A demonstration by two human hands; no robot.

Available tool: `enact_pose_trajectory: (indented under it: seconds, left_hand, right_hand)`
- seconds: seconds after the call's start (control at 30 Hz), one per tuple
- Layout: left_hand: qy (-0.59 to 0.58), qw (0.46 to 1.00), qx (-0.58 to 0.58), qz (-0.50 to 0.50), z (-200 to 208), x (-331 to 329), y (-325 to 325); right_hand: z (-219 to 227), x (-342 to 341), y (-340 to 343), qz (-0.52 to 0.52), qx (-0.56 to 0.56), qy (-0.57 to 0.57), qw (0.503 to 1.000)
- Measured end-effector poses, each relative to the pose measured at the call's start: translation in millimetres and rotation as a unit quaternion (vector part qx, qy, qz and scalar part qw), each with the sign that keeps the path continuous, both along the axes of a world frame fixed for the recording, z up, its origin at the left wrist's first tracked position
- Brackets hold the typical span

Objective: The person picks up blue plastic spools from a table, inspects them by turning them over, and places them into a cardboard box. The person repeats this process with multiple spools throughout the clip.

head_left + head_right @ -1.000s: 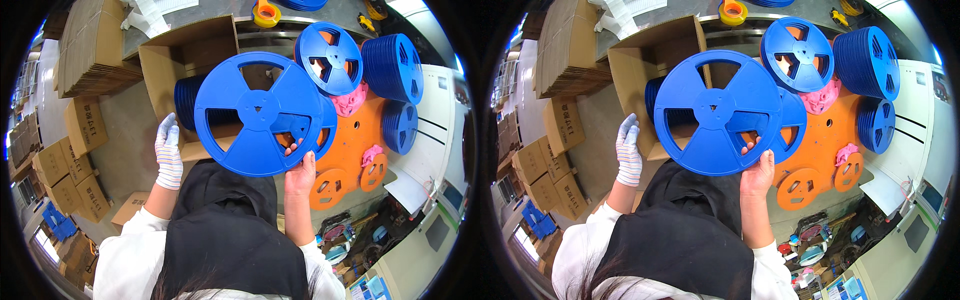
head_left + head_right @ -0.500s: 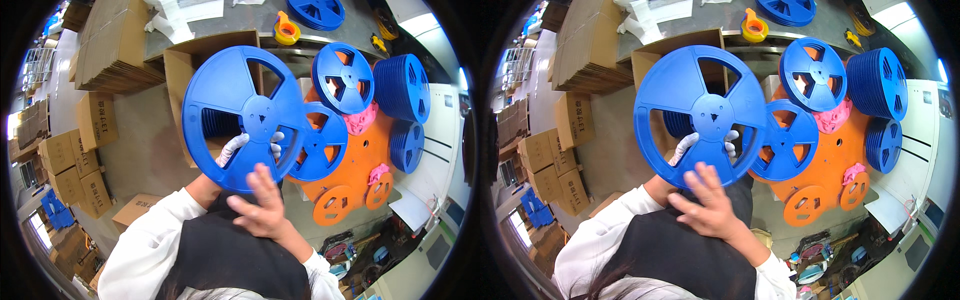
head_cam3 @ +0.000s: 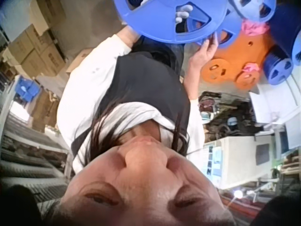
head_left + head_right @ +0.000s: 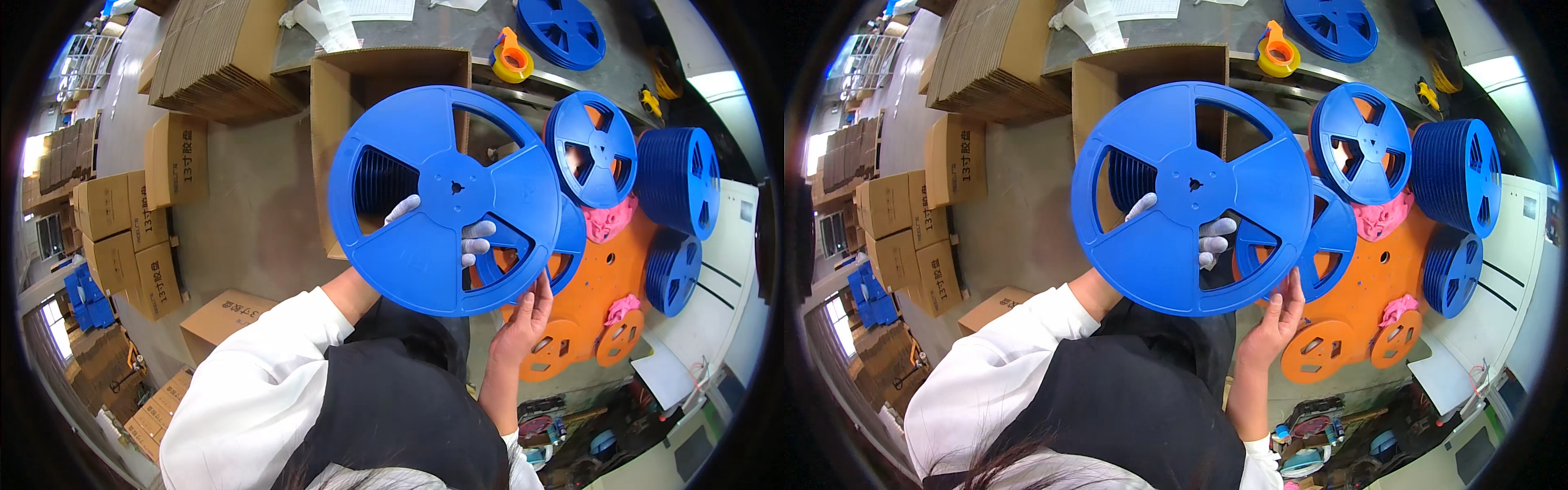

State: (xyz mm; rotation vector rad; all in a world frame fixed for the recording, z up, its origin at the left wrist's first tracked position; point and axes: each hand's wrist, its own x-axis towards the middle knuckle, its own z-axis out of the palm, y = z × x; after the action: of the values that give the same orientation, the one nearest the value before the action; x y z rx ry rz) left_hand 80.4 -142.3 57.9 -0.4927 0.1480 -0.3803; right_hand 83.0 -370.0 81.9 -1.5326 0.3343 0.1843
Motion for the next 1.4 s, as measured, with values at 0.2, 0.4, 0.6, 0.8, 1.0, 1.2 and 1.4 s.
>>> enact_pose_trajectory:
  seconds: [0.2,0.4,0.6,0.8,1.0,1.2,1.4]
  left_hand:
    - [0.015,0.999,0.034,0.005,0.0,0.5,3.0]
    - [0.022,0.999,0.047,0.009,-9.4,-2.8,10.9]
    - [0.121,0.978,0.161,0.047,-46.3,-29.1,41.5]
    - [0.332,0.809,0.484,0.0,-109.5,-53.8,86.0]
    - [0.258,0.891,0.368,0.061,-133.1,-18.9,86.9]
    - [0.079,0.987,0.096,0.1,-107.7,-8.6,64.3]
    - [0.106,0.99,0.061,0.065,-90.4,-16.2,55.2]
  right_hand:
    - [-15.6,-14.2,7.6,0.001,0.058,0.066,0.996]
    - [-33.9,-25.4,1.5,0.017,0.074,0.118,0.99]
    - [-48.3,-36.5,-5.0,0.146,0.044,0.182,0.971]
    - [-68.5,-51.7,-10.3,0.211,0.025,0.242,0.947]
    - [-86.7,-39.1,-18.5,0.223,0.025,0.261,0.939]
    - [-95.1,-17.0,-17.4,0.206,0.009,0.282,0.937]
    - [-78.4,6.1,1.5,0.235,-0.151,0.098,0.955]
